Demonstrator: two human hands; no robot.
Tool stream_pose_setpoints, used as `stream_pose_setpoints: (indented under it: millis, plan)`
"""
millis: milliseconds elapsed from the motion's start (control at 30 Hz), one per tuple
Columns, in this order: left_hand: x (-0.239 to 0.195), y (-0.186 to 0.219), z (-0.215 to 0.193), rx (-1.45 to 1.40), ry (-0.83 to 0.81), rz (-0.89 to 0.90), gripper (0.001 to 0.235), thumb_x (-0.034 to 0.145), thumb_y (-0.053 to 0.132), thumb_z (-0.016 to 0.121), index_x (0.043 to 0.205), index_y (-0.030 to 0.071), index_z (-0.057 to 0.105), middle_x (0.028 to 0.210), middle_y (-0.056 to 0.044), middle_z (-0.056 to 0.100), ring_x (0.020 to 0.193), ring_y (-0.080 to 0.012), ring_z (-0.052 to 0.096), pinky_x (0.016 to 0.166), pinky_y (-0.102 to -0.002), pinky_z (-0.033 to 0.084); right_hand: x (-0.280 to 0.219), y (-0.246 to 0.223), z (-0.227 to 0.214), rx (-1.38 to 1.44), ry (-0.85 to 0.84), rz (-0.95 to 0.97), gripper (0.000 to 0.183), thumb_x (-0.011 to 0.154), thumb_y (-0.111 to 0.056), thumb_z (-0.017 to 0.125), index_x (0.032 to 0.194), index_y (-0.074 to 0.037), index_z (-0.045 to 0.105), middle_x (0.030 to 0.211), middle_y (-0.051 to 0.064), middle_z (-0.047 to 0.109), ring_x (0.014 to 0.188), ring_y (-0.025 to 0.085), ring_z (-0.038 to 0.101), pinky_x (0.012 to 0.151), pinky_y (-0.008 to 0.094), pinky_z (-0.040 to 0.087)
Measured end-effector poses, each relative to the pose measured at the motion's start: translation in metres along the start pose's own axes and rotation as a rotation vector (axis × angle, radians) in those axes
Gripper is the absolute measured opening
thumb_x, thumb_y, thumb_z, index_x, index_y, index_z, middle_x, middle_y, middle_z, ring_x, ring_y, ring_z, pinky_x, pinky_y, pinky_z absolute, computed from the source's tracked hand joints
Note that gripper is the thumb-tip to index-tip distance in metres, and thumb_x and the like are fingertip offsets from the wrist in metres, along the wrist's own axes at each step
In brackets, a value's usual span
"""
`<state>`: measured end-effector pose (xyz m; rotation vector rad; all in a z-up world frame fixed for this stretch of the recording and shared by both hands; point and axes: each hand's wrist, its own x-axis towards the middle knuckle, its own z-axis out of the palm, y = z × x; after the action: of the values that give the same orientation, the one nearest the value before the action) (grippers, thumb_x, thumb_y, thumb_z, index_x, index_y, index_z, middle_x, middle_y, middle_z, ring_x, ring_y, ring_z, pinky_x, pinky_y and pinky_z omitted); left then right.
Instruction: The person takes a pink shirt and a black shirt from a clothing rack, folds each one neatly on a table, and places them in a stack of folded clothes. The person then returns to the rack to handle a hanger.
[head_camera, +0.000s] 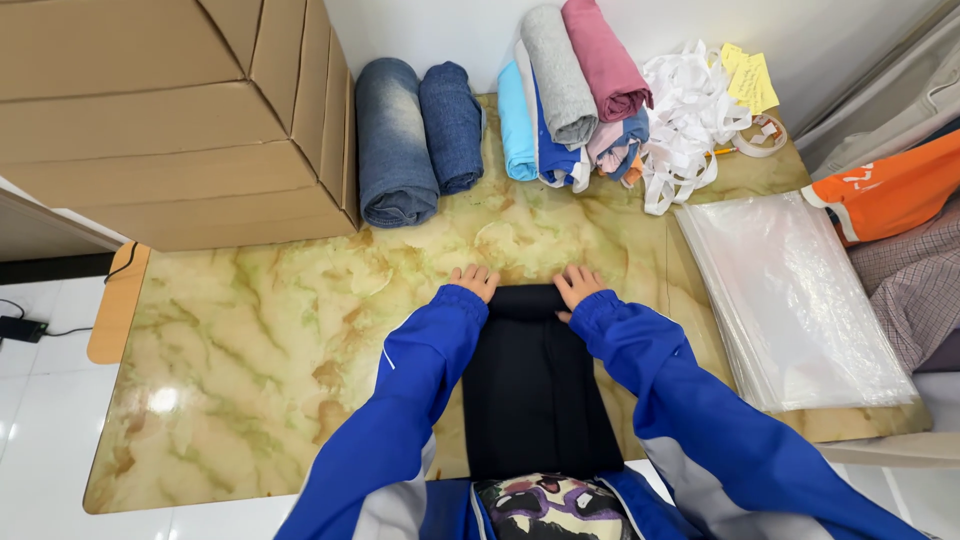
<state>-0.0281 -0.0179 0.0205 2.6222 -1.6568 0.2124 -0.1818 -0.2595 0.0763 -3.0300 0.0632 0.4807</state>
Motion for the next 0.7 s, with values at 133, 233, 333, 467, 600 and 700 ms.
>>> stream_pose_setpoints:
  millis: [133, 233, 333, 467, 600, 700]
  plan:
    - [-0.002, 0.009, 0.013, 0.154, 0.318, -0.085, 0.022, 0.086, 0.016, 0.067, 0.091, 0.016, 0.045, 0.093, -0.011, 0.053, 0.094, -0.0305, 0.053, 0.077, -0.045, 0.038, 0.022, 0.006, 0.048, -0.142, 0.384, -0.055, 0.073, 0.072, -0.031, 0.083, 0.131, -0.018, 0.041, 0.118, 0.007, 0.036, 0.114, 0.032, 0.043, 0.096, 0.045, 0.039]
    - [-0.011, 0.016, 0.011, 0.224, 0.381, -0.149, 0.017, 0.091, 0.019, 0.062, 0.091, 0.016, 0.045, 0.094, -0.009, 0.049, 0.094, -0.028, 0.049, 0.08, -0.044, 0.037, 0.021, -0.001, 0.049, -0.176, 0.618, -0.103, 0.094, 0.064, -0.021, 0.087, 0.144, -0.014, 0.038, 0.127, 0.016, 0.038, 0.12, 0.038, 0.045, 0.1, 0.05, 0.037]
    - [-0.028, 0.032, -0.035, 0.155, 0.095, -0.208, 0.031, 0.091, 0.027, 0.067, 0.108, 0.014, 0.045, 0.126, -0.015, 0.044, 0.122, -0.0301, 0.041, 0.101, -0.048, 0.031, -0.001, -0.011, 0.01, -0.072, 0.443, -0.138, 0.099, 0.071, -0.021, 0.077, 0.156, -0.013, 0.026, 0.15, 0.022, 0.031, 0.14, 0.041, 0.033, 0.115, 0.053, 0.026]
    - [-0.036, 0.031, -0.062, -0.377, -0.376, -0.323, 0.067, 0.093, 0.064, 0.055, 0.128, 0.011, 0.035, 0.162, -0.019, 0.022, 0.153, -0.0314, 0.019, 0.122, -0.059, 0.012, 0.011, 0.027, 0.016, 0.287, 0.065, -0.243, 0.09, 0.085, -0.042, 0.059, 0.165, -0.026, 0.02, 0.167, 0.014, 0.022, 0.154, 0.04, 0.017, 0.123, 0.055, 0.017]
    - [-0.009, -0.015, -0.058, -0.577, -0.665, -0.348, 0.043, 0.102, 0.063, 0.04, 0.113, 0.022, 0.041, 0.148, -0.011, 0.049, 0.145, -0.0287, 0.041, 0.125, -0.059, 0.01, 0.048, 0.07, 0.032, 0.708, -0.043, -0.323, 0.057, 0.093, -0.037, 0.065, 0.149, -0.034, 0.053, 0.154, 0.012, 0.05, 0.147, 0.036, 0.037, 0.122, 0.05, 0.031]
    - [0.014, -0.035, -0.021, -0.573, -0.659, -0.255, 0.055, 0.081, 0.068, 0.072, 0.107, 0.025, 0.048, 0.126, -0.005, 0.058, 0.125, -0.0295, 0.059, 0.109, -0.045, 0.043, 0.08, 0.085, 0.036, 0.592, -0.268, -0.137, 0.074, 0.075, -0.053, 0.085, 0.143, -0.048, 0.056, 0.152, -0.006, 0.054, 0.143, 0.018, 0.046, 0.123, 0.034, 0.032]
